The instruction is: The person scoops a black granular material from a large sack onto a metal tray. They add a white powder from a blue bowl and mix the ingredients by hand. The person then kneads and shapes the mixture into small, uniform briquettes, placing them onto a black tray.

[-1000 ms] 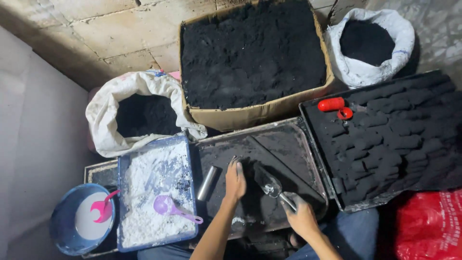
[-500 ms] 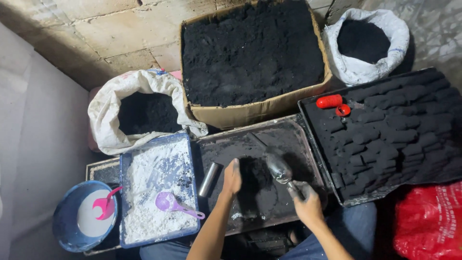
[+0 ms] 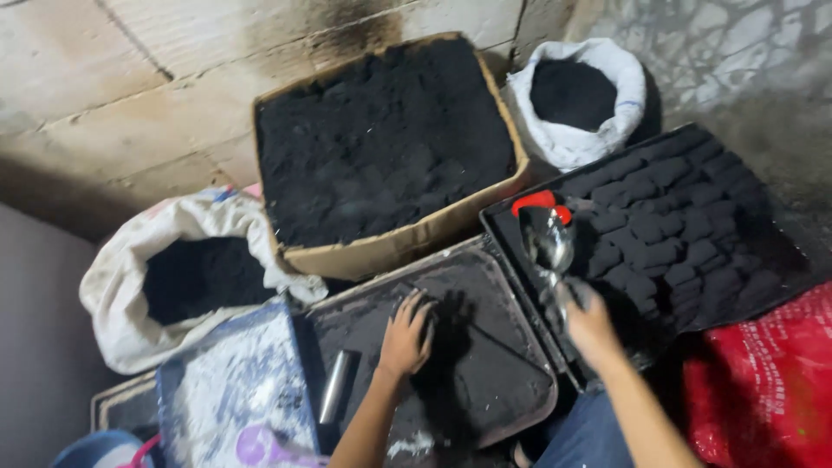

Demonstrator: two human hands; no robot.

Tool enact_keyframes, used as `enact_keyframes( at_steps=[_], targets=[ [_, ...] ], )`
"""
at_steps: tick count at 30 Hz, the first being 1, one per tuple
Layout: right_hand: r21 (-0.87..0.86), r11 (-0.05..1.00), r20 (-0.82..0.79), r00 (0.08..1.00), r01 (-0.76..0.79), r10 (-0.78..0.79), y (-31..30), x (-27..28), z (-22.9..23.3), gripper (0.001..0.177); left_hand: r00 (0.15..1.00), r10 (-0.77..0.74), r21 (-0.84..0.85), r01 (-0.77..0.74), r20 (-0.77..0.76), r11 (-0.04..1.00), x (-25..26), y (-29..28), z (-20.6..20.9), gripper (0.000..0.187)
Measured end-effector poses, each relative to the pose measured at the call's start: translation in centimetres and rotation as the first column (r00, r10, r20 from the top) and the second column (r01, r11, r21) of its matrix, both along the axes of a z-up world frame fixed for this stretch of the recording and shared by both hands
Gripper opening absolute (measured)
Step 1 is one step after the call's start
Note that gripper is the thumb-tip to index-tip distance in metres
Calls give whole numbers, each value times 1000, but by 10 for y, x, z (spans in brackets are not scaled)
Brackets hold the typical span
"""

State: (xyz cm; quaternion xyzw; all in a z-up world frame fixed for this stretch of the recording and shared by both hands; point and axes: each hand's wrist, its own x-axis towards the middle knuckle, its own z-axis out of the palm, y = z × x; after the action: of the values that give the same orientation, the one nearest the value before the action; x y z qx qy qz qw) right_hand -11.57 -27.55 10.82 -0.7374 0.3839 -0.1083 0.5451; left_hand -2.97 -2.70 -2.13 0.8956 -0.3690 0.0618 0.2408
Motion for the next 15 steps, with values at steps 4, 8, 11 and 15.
enact_keyframes(
  at_steps=[4,8,11,15],
  targets=[
    [-67,998,6,1000,-5,5,-105,63,-44,35,995,-16,86,25,-101,996,56,-48,29,42],
    [-502,864,-122,992,-32,-34,-222,137,-78,35,990,-70,57,78,-126,995,105,-105,54,47],
    [-562,824,-228,971,-73,-70,-278,182,-67,40,987,-95,-23,93,-131,995,129,-141,71,45],
    [-527,839,-353,933,-137,-69,-315,228,-47,39,988,-96,22,100,-118,995,156,-186,72,52]
  ],
)
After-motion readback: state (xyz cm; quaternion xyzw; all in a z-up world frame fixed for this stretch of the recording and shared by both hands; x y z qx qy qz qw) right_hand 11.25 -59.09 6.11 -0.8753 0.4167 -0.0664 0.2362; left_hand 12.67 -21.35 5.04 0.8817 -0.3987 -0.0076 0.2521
